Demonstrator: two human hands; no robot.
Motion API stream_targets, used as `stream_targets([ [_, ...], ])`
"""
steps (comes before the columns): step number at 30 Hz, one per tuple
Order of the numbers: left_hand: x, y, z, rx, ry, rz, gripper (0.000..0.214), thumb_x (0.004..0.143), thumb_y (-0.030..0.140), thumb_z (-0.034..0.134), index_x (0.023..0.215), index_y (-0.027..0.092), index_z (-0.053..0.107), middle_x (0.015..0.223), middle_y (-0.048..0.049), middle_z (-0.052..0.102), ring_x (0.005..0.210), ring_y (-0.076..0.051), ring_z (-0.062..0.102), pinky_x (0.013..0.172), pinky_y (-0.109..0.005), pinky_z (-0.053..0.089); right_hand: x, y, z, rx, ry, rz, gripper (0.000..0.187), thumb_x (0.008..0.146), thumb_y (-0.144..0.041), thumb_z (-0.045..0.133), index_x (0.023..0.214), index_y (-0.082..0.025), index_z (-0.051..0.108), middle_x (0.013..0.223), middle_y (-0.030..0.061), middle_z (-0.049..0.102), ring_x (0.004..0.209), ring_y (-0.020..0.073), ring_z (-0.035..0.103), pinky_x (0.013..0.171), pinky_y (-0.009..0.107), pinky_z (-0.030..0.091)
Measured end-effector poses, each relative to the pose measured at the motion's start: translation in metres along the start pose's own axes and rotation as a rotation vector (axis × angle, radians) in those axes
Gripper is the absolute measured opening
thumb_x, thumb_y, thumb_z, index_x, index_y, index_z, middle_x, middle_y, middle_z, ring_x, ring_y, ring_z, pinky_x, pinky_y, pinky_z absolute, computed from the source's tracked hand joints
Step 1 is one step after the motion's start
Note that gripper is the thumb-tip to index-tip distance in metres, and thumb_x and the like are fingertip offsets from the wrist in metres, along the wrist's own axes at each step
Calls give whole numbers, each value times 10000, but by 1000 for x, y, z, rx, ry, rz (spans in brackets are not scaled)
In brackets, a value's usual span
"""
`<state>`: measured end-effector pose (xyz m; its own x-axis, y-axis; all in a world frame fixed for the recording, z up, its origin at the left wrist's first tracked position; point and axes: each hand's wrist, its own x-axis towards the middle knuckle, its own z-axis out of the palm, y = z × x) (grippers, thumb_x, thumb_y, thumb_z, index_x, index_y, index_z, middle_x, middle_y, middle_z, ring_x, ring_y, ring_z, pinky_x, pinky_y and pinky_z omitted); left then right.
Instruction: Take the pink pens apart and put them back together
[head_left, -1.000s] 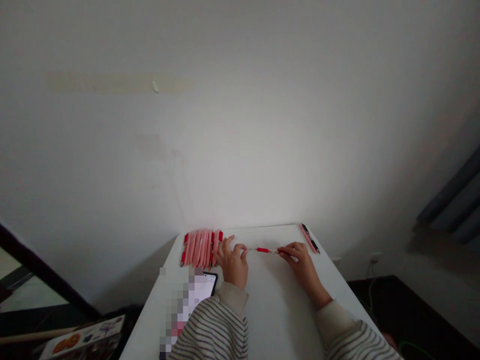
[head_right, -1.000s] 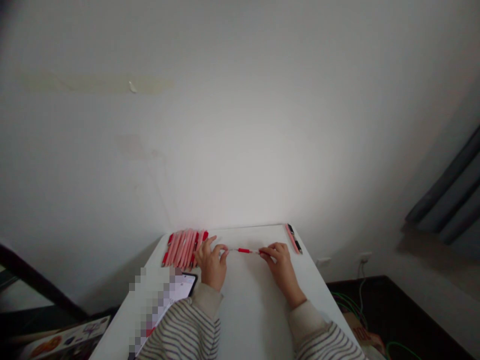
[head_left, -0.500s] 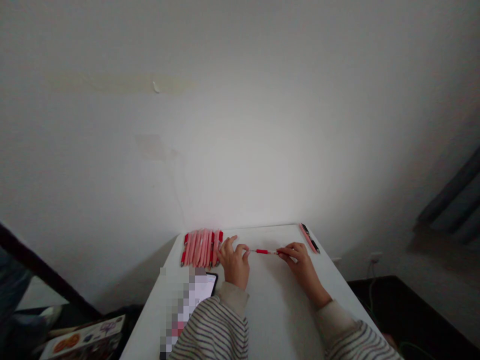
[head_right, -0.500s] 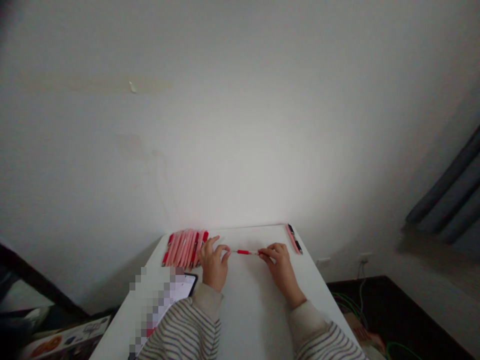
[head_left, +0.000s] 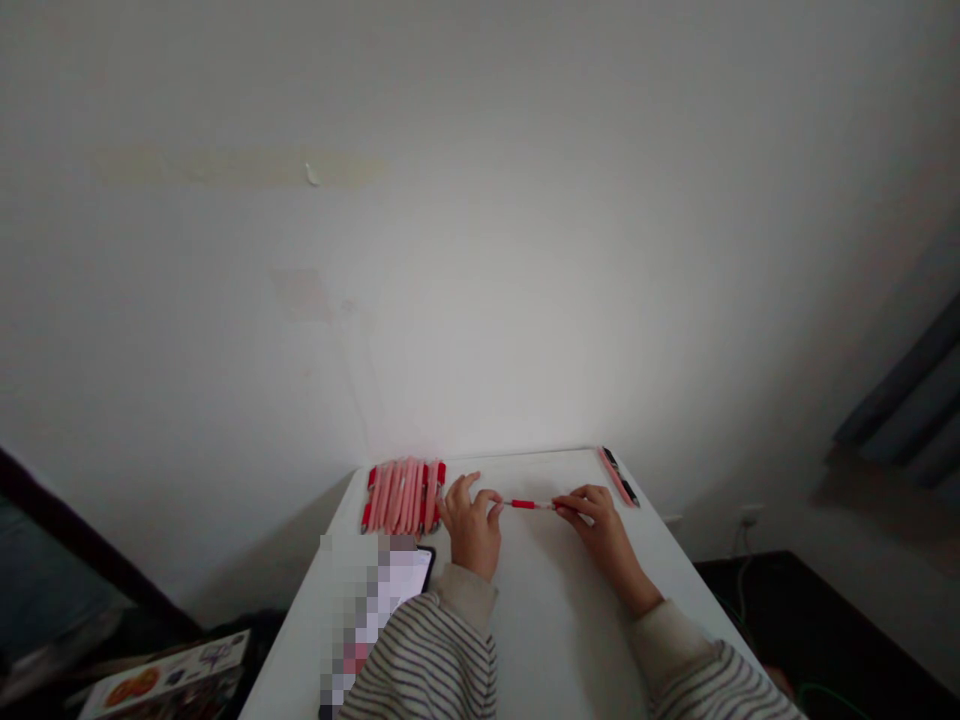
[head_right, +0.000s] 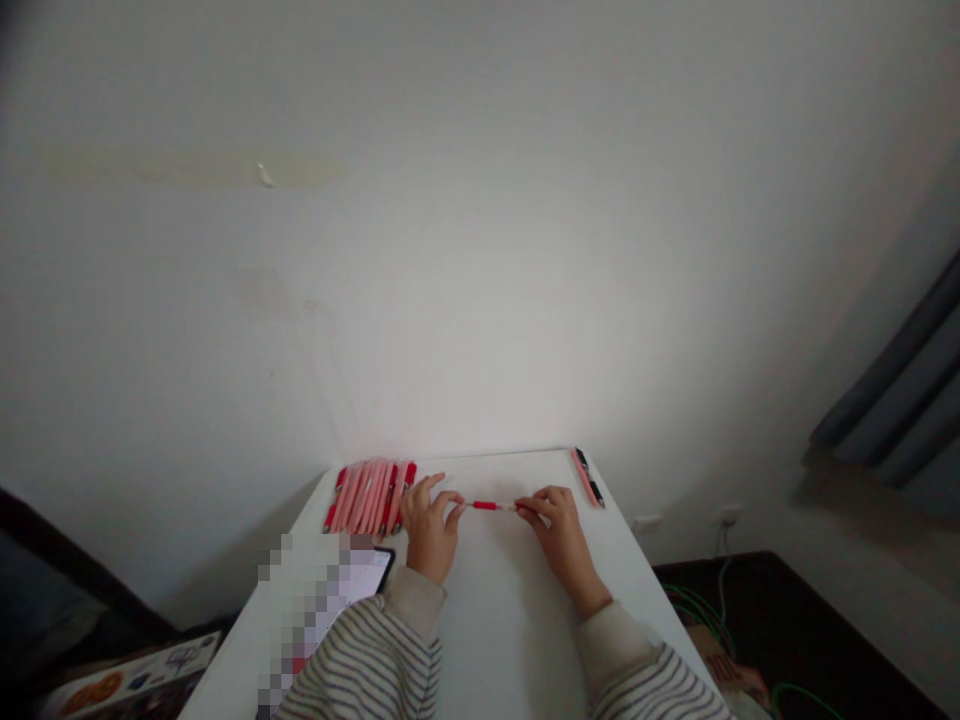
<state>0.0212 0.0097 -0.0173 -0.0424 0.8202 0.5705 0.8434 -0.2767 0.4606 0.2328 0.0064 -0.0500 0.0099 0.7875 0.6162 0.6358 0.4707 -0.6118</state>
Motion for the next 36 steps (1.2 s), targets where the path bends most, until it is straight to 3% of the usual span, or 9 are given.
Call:
stream_targets([
  [20,-3,-5,12,-120,-19,35,109,837,262,541,824,241,648,1213,-55,542,1189,-244,445,1031,-557,307,1,-4,-1,7,9,-13,245,853,-461,556,928,-303,728,847,58,616,884,213,525,789,359,442],
  [30,-2,-4,11,-122,-23,15,101,839,245,533,834,238,633,1218,-54,546,1187,-242,449,1029,-545,313,1,1,1,46,-149,40,224,839,-414,590,937,-271,732,813,64,627,885,227,514,802,363,421],
  [36,-3,-4,9,-122,-29,21,125,851,274,517,835,240,636,1218,-54,547,1178,-241,452,1027,-541,315,0,3,3,10,-156,39,185,834,-360,605,931,-277,738,793,63,618,892,230,503,800,357,415],
])
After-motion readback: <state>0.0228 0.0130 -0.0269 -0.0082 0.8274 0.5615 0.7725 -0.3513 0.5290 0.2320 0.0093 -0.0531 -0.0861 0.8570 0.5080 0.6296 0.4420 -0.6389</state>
